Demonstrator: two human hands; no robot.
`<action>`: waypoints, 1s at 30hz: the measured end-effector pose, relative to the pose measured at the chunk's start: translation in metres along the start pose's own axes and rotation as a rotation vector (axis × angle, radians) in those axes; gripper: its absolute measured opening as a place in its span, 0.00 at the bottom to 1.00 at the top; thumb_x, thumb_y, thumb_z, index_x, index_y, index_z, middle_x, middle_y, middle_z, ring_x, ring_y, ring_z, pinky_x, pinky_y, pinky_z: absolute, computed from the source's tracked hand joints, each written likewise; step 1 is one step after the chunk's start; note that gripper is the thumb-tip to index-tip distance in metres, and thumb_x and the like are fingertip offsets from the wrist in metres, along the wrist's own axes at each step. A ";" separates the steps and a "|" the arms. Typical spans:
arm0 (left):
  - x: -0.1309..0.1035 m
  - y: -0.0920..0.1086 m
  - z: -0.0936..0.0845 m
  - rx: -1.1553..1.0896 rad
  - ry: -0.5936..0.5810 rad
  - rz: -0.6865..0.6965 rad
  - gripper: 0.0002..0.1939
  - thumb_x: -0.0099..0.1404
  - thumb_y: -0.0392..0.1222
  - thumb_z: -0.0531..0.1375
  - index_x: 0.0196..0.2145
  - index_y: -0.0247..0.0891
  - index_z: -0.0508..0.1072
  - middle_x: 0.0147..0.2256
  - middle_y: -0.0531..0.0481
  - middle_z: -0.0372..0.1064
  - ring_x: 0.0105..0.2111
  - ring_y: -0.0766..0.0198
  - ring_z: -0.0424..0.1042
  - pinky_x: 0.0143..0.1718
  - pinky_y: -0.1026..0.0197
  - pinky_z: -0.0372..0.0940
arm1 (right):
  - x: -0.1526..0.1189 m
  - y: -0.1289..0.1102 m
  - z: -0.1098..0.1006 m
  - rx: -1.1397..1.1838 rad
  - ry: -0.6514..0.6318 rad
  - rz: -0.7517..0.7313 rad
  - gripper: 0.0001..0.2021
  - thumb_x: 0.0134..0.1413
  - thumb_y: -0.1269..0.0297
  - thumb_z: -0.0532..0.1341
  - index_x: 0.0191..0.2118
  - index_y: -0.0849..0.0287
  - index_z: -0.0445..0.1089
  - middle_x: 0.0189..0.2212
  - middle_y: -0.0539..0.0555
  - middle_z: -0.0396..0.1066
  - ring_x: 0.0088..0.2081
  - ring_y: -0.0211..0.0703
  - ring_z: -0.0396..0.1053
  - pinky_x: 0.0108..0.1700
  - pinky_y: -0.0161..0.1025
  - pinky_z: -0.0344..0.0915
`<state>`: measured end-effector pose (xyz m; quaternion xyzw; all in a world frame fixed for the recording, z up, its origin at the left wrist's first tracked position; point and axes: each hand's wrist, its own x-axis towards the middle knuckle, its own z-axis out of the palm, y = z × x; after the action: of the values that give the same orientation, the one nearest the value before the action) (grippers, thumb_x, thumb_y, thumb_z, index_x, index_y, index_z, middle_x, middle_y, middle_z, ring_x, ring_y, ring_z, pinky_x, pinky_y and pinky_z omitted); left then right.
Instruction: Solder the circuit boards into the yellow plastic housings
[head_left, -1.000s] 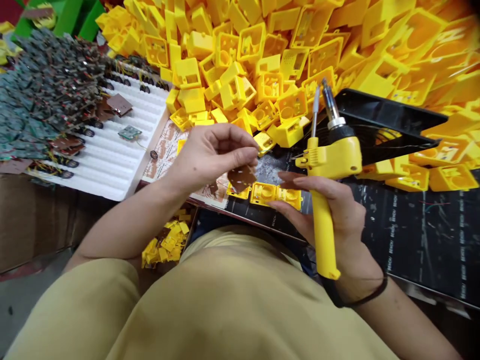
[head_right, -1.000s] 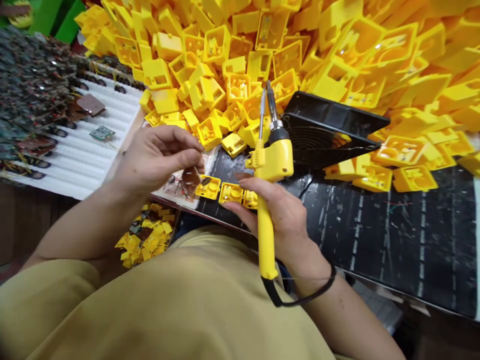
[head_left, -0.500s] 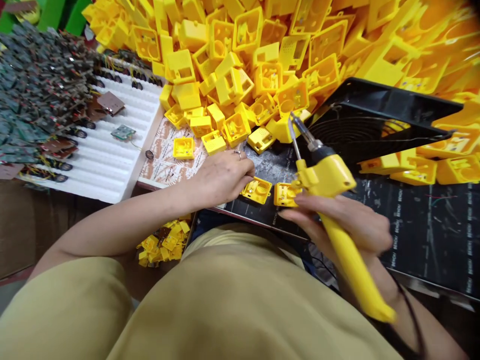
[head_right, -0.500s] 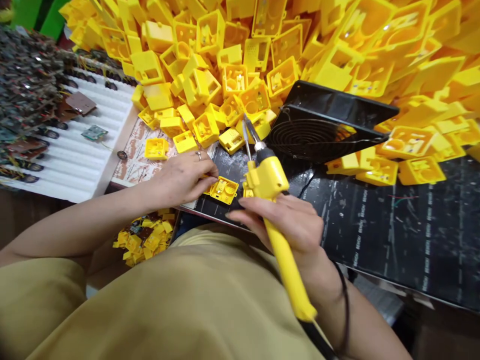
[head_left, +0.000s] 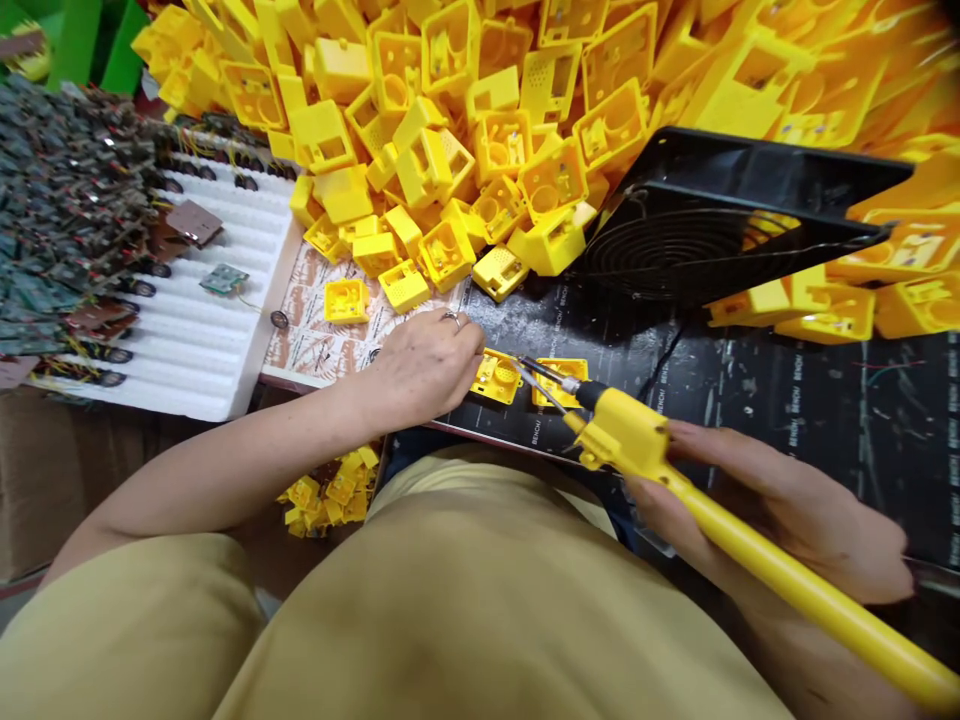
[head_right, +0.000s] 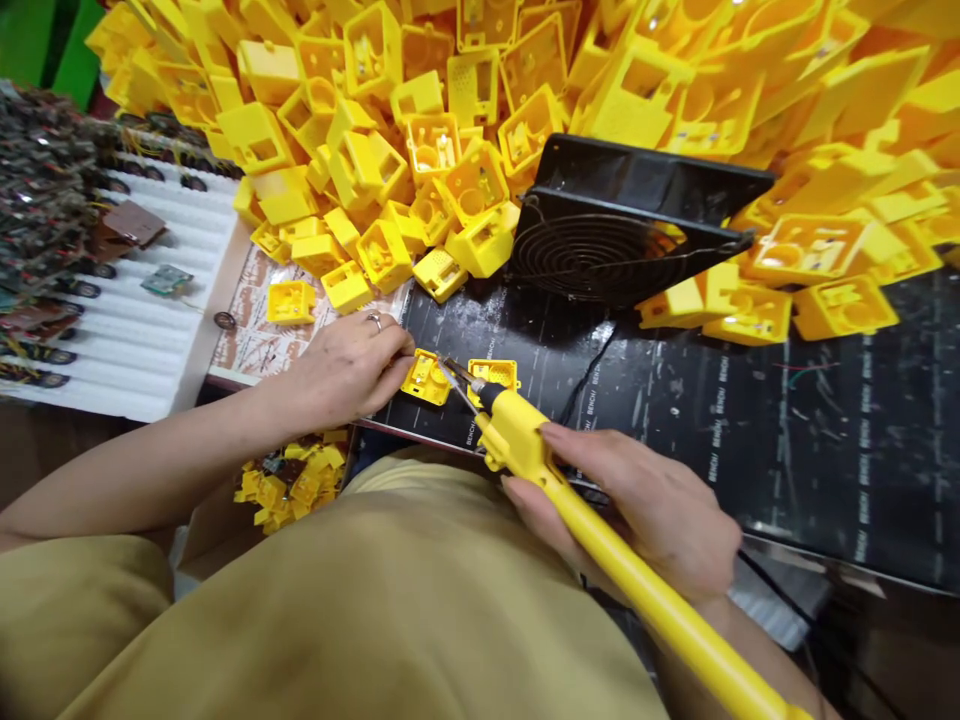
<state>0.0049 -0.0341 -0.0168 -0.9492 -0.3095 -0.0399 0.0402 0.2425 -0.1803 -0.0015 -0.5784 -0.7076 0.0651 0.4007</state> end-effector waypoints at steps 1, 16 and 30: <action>0.000 0.000 0.000 0.010 0.006 0.009 0.13 0.70 0.37 0.51 0.33 0.33 0.73 0.27 0.44 0.71 0.31 0.56 0.70 0.32 0.57 0.63 | 0.000 0.004 0.005 0.039 0.004 -0.064 0.17 0.57 0.66 0.68 0.51 0.56 0.71 0.35 0.51 0.78 0.30 0.41 0.77 0.32 0.35 0.76; 0.003 0.001 0.001 0.043 0.012 0.057 0.12 0.68 0.37 0.52 0.31 0.34 0.73 0.26 0.44 0.71 0.29 0.55 0.72 0.30 0.56 0.62 | 0.008 0.010 0.017 0.029 -0.116 -0.388 0.12 0.53 0.72 0.71 0.40 0.59 0.68 0.32 0.52 0.77 0.33 0.37 0.76 0.36 0.30 0.75; 0.007 0.002 -0.004 0.068 -0.042 0.032 0.12 0.67 0.39 0.52 0.31 0.36 0.73 0.28 0.45 0.74 0.32 0.53 0.75 0.31 0.54 0.63 | 0.011 0.009 0.007 0.039 -0.098 -0.239 0.02 0.64 0.69 0.62 0.39 0.56 0.68 0.29 0.50 0.76 0.28 0.35 0.75 0.29 0.30 0.72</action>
<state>0.0118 -0.0324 -0.0119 -0.9528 -0.2960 -0.0088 0.0666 0.2452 -0.1654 -0.0058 -0.4782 -0.7889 0.0588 0.3815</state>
